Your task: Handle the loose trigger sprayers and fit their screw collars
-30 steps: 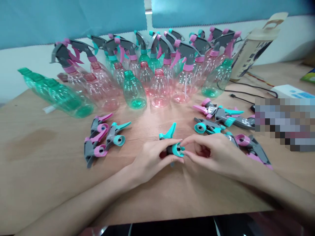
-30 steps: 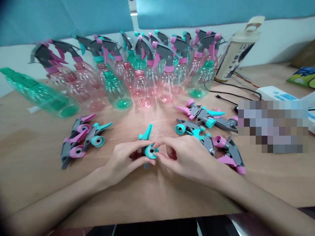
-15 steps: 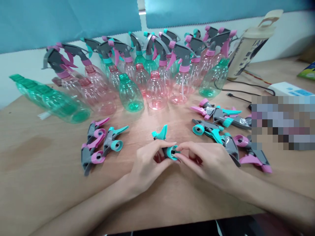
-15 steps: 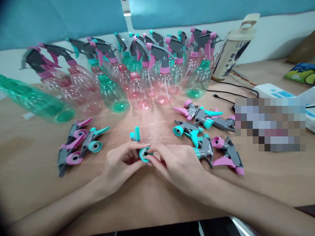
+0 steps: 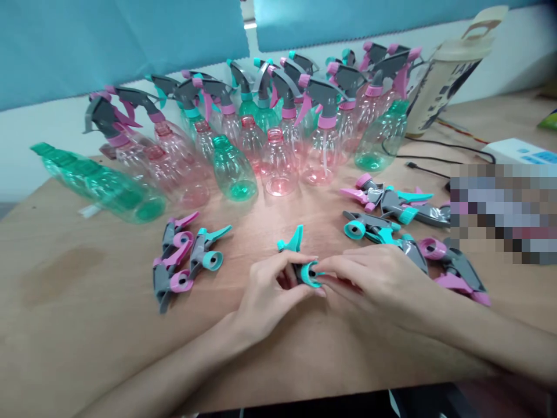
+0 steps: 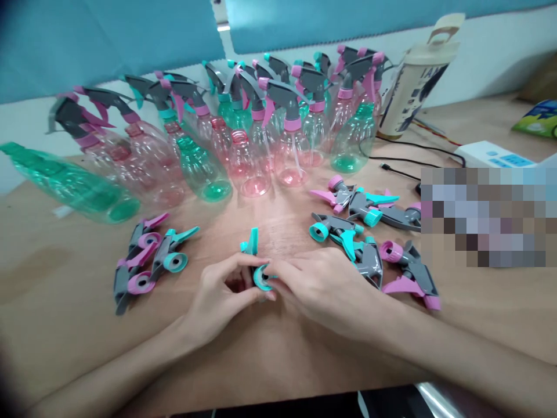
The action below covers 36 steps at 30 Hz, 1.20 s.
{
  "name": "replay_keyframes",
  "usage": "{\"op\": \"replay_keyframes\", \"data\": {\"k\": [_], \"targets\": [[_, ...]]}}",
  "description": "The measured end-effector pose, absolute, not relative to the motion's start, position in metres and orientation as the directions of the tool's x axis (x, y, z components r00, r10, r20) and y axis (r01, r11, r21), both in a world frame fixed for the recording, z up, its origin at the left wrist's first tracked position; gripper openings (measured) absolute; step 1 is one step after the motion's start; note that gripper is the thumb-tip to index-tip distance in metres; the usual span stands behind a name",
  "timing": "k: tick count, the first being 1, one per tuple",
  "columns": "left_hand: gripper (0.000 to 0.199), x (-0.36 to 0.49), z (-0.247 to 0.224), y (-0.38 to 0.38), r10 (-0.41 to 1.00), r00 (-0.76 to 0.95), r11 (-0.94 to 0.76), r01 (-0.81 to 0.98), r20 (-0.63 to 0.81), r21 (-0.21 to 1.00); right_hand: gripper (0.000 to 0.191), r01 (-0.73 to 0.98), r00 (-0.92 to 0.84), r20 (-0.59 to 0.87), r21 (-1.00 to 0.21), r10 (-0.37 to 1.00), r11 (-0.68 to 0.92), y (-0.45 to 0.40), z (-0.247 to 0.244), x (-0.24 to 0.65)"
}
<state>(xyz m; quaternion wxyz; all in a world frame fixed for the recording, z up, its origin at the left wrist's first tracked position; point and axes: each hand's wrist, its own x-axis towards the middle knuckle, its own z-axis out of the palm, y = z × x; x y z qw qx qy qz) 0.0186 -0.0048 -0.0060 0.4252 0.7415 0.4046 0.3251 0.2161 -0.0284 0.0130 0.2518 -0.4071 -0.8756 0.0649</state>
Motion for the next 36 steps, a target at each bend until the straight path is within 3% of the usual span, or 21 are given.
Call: {"op": "replay_keyframes", "data": {"k": [8, 12, 15, 18, 23, 28, 32, 36], "targets": [[0.033, 0.014, -0.003, -0.012, 0.881, 0.458, -0.264, 0.273, 0.117, 0.925, 0.018, 0.720, -0.505, 0.443, -0.257, 0.741, 0.645, -0.038, 0.012, 0.196], [0.031, 0.004, -0.001, -0.017, 0.839, 0.524, -0.351, 0.317, 0.145, 0.881, 0.010, 0.763, -0.488, 0.338, -0.282, 0.804, 0.582, -0.040, 0.021, 0.188], [0.040, -0.005, 0.001, -0.024, 0.815, 0.555, -0.407, 0.348, 0.164, 0.845, 0.007, 0.693, -0.609, 0.213, -0.327, 0.764, 0.643, -0.040, 0.030, 0.183], [0.044, -0.015, 0.007, -0.032, 0.806, 0.553, -0.464, 0.366, 0.212, 0.807, 0.009, 0.631, -0.658, 0.207, -0.373, 0.724, 0.680, -0.041, 0.040, 0.180], [0.030, -0.042, 0.029, -0.036, 0.766, 0.499, -0.634, 0.481, 0.406, 0.605, 0.017, 0.632, -0.624, 0.281, -0.367, 0.729, 0.683, -0.045, 0.054, 0.175], [0.031, -0.089, 0.055, -0.012, 0.749, 0.432, -0.632, 0.693, 0.503, 0.346, 0.019, 0.664, -0.592, 0.274, -0.367, 0.758, 0.651, -0.045, 0.050, 0.173], [0.034, -0.122, 0.064, 0.015, 0.771, 0.479, -0.589, 0.788, 0.420, 0.181, 0.021, 0.716, -0.546, 0.239, -0.363, 0.803, 0.596, -0.044, 0.038, 0.178], [0.038, -0.131, 0.062, 0.027, 0.798, 0.589, -0.602, 0.792, 0.128, 0.102, 0.027, 0.762, -0.485, 0.178, -0.393, 0.856, 0.514, -0.046, 0.030, 0.187]]}}
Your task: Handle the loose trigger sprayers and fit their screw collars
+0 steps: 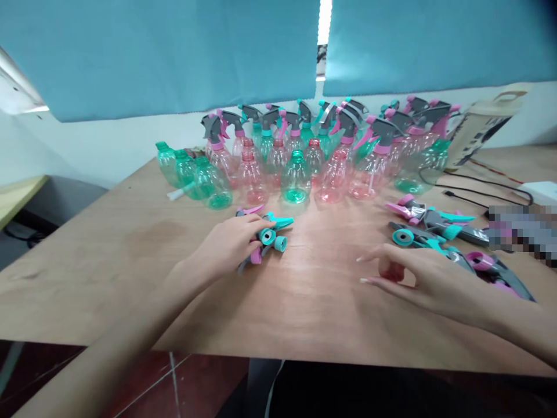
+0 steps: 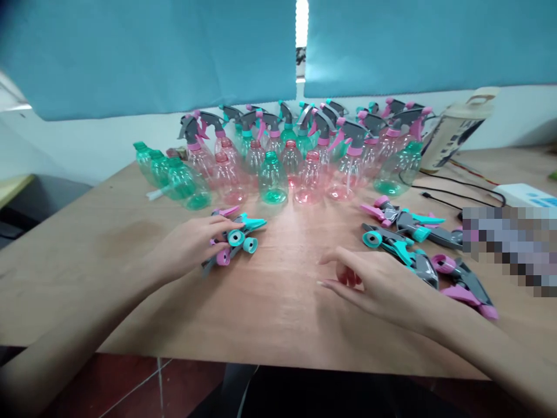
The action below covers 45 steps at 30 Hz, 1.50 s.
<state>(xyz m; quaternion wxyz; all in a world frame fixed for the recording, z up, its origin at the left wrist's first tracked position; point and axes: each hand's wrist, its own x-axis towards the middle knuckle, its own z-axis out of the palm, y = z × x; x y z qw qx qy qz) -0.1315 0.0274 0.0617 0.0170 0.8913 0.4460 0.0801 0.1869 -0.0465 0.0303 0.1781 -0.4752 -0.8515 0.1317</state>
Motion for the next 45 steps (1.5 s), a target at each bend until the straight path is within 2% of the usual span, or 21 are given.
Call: {"op": "replay_keyframes", "data": {"k": [2, 6, 12, 16, 21, 23, 27, 29, 31, 34, 38, 45], "targets": [[0.042, -0.129, 0.060, 0.027, 0.806, 0.587, -0.592, 0.798, 0.075, 0.111, 0.029, 0.783, -0.449, 0.160, -0.404, 0.879, 0.474, -0.049, 0.029, 0.193], [0.043, -0.124, 0.061, 0.025, 0.806, 0.578, -0.591, 0.796, 0.128, 0.130, 0.029, 0.813, -0.397, 0.143, -0.404, 0.907, 0.420, -0.054, 0.030, 0.209], [0.026, -0.104, 0.064, 0.019, 0.748, 0.585, -0.647, 0.748, 0.314, 0.149, 0.026, 0.861, -0.284, 0.185, -0.383, 0.941, 0.335, -0.060, 0.038, 0.240], [0.019, -0.068, 0.065, 0.007, 0.641, 0.657, -0.758, 0.622, 0.397, 0.195, 0.027, 0.875, -0.241, 0.199, -0.378, 0.950, 0.302, -0.063, 0.032, 0.270], [0.016, -0.010, 0.048, 0.010, 0.634, 0.704, -0.771, 0.541, 0.321, 0.336, 0.038, 0.876, -0.287, 0.257, -0.319, 0.923, 0.361, -0.071, 0.012, 0.300], [0.013, 0.014, 0.034, 0.018, 0.677, 0.684, -0.724, 0.555, 0.270, 0.410, 0.043, 0.872, -0.315, 0.274, -0.294, 0.909, 0.391, -0.074, 0.003, 0.304], [0.031, 0.060, 0.007, 0.034, 0.728, 0.648, -0.648, 0.541, 0.225, 0.536, 0.052, 0.882, -0.333, 0.342, -0.218, 0.879, 0.419, -0.074, -0.008, 0.303], [0.044, 0.080, -0.001, 0.038, 0.749, 0.620, -0.632, 0.562, 0.234, 0.533, 0.051, 0.888, -0.335, 0.356, -0.191, 0.872, 0.419, -0.072, -0.009, 0.301], [0.046, 0.095, -0.007, 0.039, 0.762, 0.594, -0.628, 0.577, 0.259, 0.523, 0.047, 0.893, -0.340, 0.354, -0.171, 0.871, 0.417, -0.070, -0.010, 0.299], [0.037, 0.108, -0.013, 0.043, 0.762, 0.581, -0.635, 0.585, 0.286, 0.504, 0.039, 0.887, -0.355, 0.363, -0.158, 0.861, 0.433, -0.067, -0.011, 0.299], [0.020, 0.110, -0.015, 0.049, 0.749, 0.590, -0.649, 0.564, 0.300, 0.510, 0.032, 0.872, -0.340, 0.403, -0.202, 0.850, 0.445, -0.065, -0.014, 0.300], [0.019, 0.081, 0.013, 0.050, 0.750, 0.516, -0.659, 0.542, 0.413, 0.521, 0.030, 0.847, -0.337, 0.414, -0.259, 0.846, 0.465, -0.065, -0.015, 0.303]]}}
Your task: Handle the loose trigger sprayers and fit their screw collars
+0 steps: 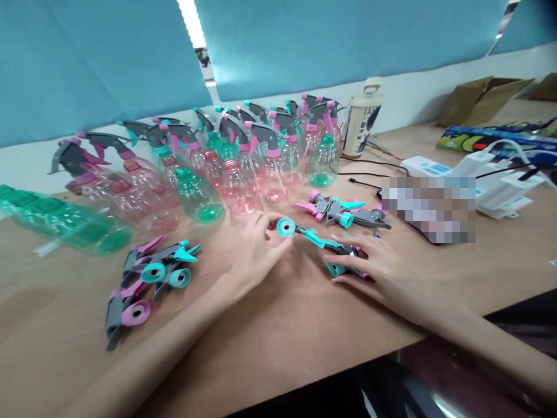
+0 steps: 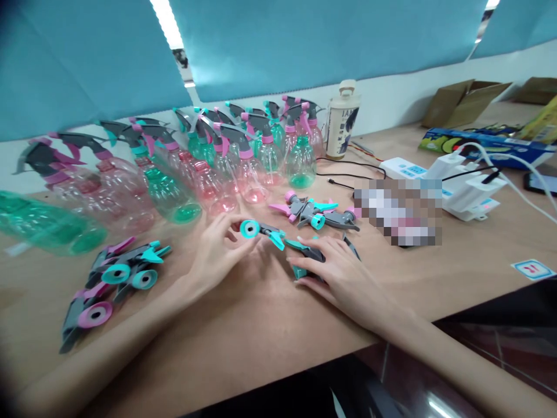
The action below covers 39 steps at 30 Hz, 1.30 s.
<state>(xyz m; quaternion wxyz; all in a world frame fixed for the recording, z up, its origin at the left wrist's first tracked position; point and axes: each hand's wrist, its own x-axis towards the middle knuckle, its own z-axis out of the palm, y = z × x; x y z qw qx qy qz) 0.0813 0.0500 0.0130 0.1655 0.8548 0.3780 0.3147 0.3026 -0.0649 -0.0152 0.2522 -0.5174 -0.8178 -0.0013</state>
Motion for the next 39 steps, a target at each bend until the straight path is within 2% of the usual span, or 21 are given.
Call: {"op": "replay_keyframes", "data": {"k": [4, 10, 15, 18, 22, 24, 28, 31, 36, 39], "targets": [[0.020, 0.055, 0.029, 0.040, 0.685, 0.520, -0.728, 0.511, 0.511, 0.457, 0.032, 0.840, -0.354, 0.397, -0.264, 0.847, 0.475, -0.062, -0.019, 0.307], [0.025, 0.022, 0.030, 0.016, 0.615, 0.630, -0.788, 0.471, 0.474, 0.396, 0.032, 0.807, -0.416, 0.335, -0.293, 0.845, 0.513, -0.046, -0.024, 0.320], [0.025, 0.005, 0.030, 0.001, 0.567, 0.622, -0.816, 0.516, 0.541, 0.262, 0.027, 0.839, -0.389, 0.311, -0.269, 0.867, 0.473, -0.041, -0.003, 0.303], [0.026, -0.001, 0.032, -0.002, 0.568, 0.579, -0.797, 0.565, 0.585, 0.214, 0.026, 0.820, -0.319, 0.306, -0.387, 0.897, 0.423, -0.046, 0.025, 0.271], [0.030, -0.008, 0.031, 0.000, 0.585, 0.512, -0.763, 0.610, 0.629, 0.213, 0.022, 0.629, -0.387, 0.208, -0.653, 0.898, 0.422, -0.050, 0.059, 0.222], [0.031, -0.012, 0.028, 0.001, 0.574, 0.495, -0.764, 0.610, 0.652, 0.210, 0.025, 0.592, -0.414, 0.174, -0.694, 0.894, 0.410, -0.048, 0.067, 0.205], [0.033, -0.016, 0.022, 0.004, 0.538, 0.506, -0.772, 0.618, 0.674, 0.152, 0.033, 0.589, -0.493, 0.162, -0.661, 0.855, 0.465, -0.041, 0.067, 0.188], [0.032, -0.017, 0.019, 0.004, 0.509, 0.509, -0.774, 0.623, 0.695, 0.111, 0.036, 0.632, -0.510, 0.096, -0.632, 0.855, 0.448, -0.037, 0.064, 0.182], [0.030, -0.018, 0.017, 0.004, 0.521, 0.490, -0.766, 0.630, 0.699, 0.129, 0.051, 0.655, -0.545, -0.088, -0.665, 0.833, 0.359, -0.034, 0.072, 0.175], [0.030, -0.021, 0.016, 0.005, 0.528, 0.480, -0.768, 0.622, 0.700, 0.152, 0.046, 0.610, -0.568, -0.065, -0.702, 0.820, 0.367, -0.028, 0.077, 0.176]]}}
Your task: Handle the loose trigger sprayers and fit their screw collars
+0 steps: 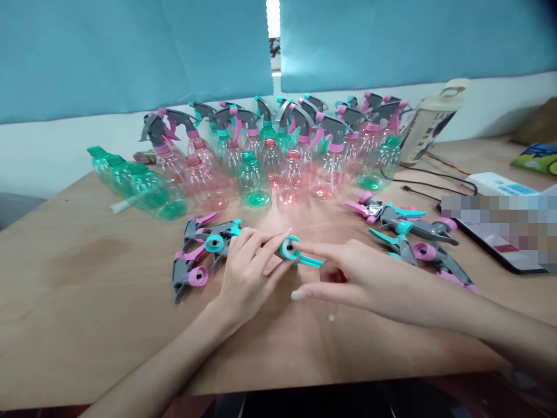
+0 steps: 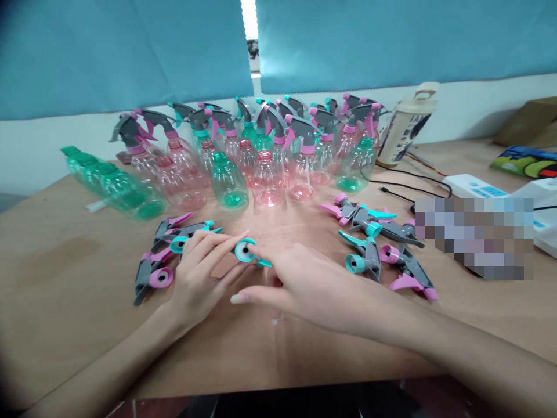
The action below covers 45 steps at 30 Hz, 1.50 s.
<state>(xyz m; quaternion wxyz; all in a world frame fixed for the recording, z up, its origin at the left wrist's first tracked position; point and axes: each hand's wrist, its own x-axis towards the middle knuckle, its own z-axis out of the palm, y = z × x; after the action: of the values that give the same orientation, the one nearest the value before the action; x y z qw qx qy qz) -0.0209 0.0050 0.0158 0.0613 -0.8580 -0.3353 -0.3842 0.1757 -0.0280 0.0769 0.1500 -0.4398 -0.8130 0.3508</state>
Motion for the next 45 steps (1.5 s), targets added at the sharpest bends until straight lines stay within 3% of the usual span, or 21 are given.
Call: {"op": "replay_keyframes", "data": {"k": [3, 9, 16, 22, 35, 45], "targets": [[0.028, -0.023, 0.015, 0.007, 0.533, 0.474, -0.771, 0.614, 0.701, 0.171, 0.036, 0.513, -0.599, -0.028, -0.781, 0.800, 0.357, -0.017, 0.076, 0.179], [0.026, -0.025, 0.012, 0.012, 0.554, 0.473, -0.776, 0.593, 0.685, 0.217, 0.038, 0.441, -0.604, -0.005, -0.835, 0.797, 0.329, 0.008, 0.065, 0.182], [0.028, -0.026, 0.011, 0.012, 0.580, 0.504, -0.774, 0.587, 0.641, 0.239, 0.022, 0.547, -0.500, 0.199, -0.682, 0.843, 0.486, 0.013, 0.058, 0.177], [0.024, -0.025, 0.014, 0.011, 0.532, 0.527, -0.801, 0.566, 0.663, 0.193, 0.022, 0.600, -0.465, 0.294, -0.589, 0.835, 0.542, 0.010, 0.055, 0.177], [0.020, -0.022, 0.018, 0.010, 0.504, 0.567, -0.830, 0.527, 0.652, 0.183, 0.017, 0.650, -0.612, 0.168, -0.449, 0.772, 0.613, 0.011, 0.065, 0.180], [0.016, -0.020, 0.020, 0.007, 0.507, 0.563, -0.834, 0.512, 0.653, 0.206, 0.021, 0.505, -0.688, 0.164, -0.590, 0.706, 0.630, 0.019, 0.065, 0.185]]}}
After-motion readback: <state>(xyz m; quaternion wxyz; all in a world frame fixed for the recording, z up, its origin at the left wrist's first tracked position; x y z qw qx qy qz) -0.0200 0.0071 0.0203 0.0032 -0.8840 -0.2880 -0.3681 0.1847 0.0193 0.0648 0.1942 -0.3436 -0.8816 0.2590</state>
